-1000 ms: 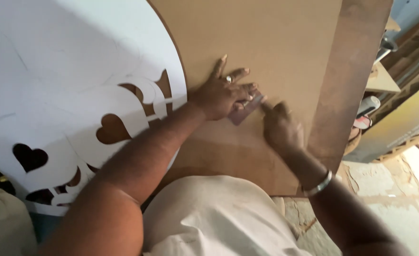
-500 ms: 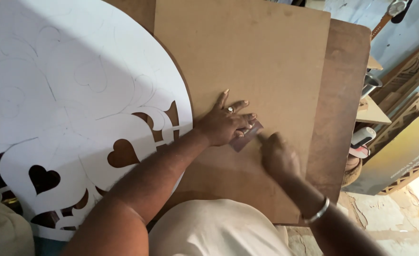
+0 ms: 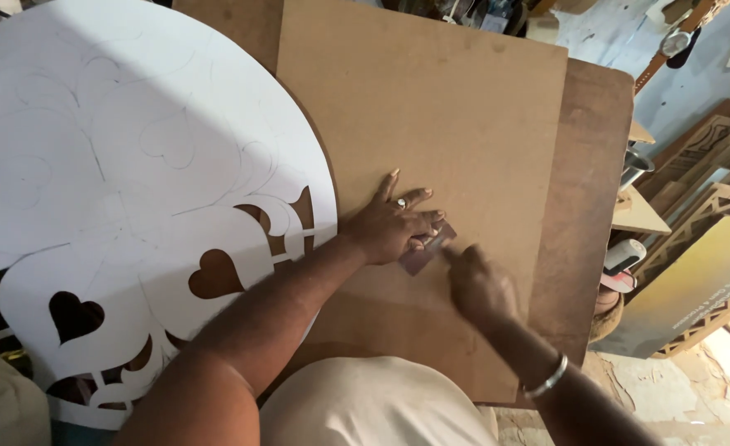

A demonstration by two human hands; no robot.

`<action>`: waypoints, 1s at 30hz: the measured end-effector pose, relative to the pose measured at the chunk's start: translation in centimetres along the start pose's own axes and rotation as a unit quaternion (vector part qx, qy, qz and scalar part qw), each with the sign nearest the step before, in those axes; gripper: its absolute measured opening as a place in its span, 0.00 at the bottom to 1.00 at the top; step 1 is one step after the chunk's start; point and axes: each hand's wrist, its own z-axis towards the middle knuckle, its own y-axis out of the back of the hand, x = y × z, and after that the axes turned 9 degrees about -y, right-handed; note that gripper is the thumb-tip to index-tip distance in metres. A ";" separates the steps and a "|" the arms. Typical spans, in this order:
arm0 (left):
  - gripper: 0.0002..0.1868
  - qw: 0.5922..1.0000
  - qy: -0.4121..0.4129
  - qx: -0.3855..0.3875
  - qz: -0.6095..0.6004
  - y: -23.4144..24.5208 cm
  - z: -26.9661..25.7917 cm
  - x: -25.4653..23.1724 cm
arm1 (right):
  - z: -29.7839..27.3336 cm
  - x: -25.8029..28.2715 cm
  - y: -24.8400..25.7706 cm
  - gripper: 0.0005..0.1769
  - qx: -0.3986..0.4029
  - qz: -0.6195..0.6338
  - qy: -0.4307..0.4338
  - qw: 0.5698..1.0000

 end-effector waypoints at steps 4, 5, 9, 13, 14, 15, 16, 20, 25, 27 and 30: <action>0.16 1.000 -0.006 0.025 0.016 0.2 0.2 0.1 | 0.2 -1.2 -1.2 0.21 0.024 -0.096 0.020 0.995; 0.16 1.000 -0.004 0.022 0.017 0.2 0.2 0.1 | 0.6 -1.1 -0.7 0.21 0.023 -0.098 0.024 0.995; 0.19 1.000 0.002 0.021 0.009 -0.2 0.0 -0.1 | -0.6 0.6 0.6 0.23 0.015 0.029 0.003 0.999; 0.19 1.000 0.015 0.024 0.011 -0.7 0.0 0.4 | 0.9 -1.8 -0.4 0.22 -0.022 0.063 -0.044 0.997; 0.19 0.999 0.021 0.024 0.009 -1.0 0.2 1.1 | 1.3 -1.1 0.1 0.22 -0.017 0.064 -0.040 0.997; 0.22 1.000 0.002 -0.009 0.019 -1.7 0.0 1.2 | 0.7 -0.3 0.4 0.22 0.009 0.041 -0.025 0.999; 0.24 0.999 -0.016 -0.044 0.028 -2.5 -0.2 1.4 | 0.1 0.5 0.7 0.23 0.035 0.018 -0.008 0.999; 0.22 0.999 -0.031 -0.001 0.022 -1.6 0.0 1.3 | 0.4 -2.6 -3.0 0.20 0.060 -0.113 0.018 0.992; 0.26 0.998 -0.045 -0.032 0.018 -1.6 -0.1 1.3 | -1.4 0.4 -0.1 0.21 0.018 0.041 0.072 0.996; 0.23 0.999 -0.030 -0.019 0.008 -1.4 0.0 1.2 | 0.5 -1.8 -0.7 0.21 -0.001 0.051 0.012 0.999; 0.21 1.000 -0.019 -0.020 -0.002 -1.7 -0.3 1.2 | 0.3 -3.8 -4.8 0.20 -0.052 -0.004 0.028 0.998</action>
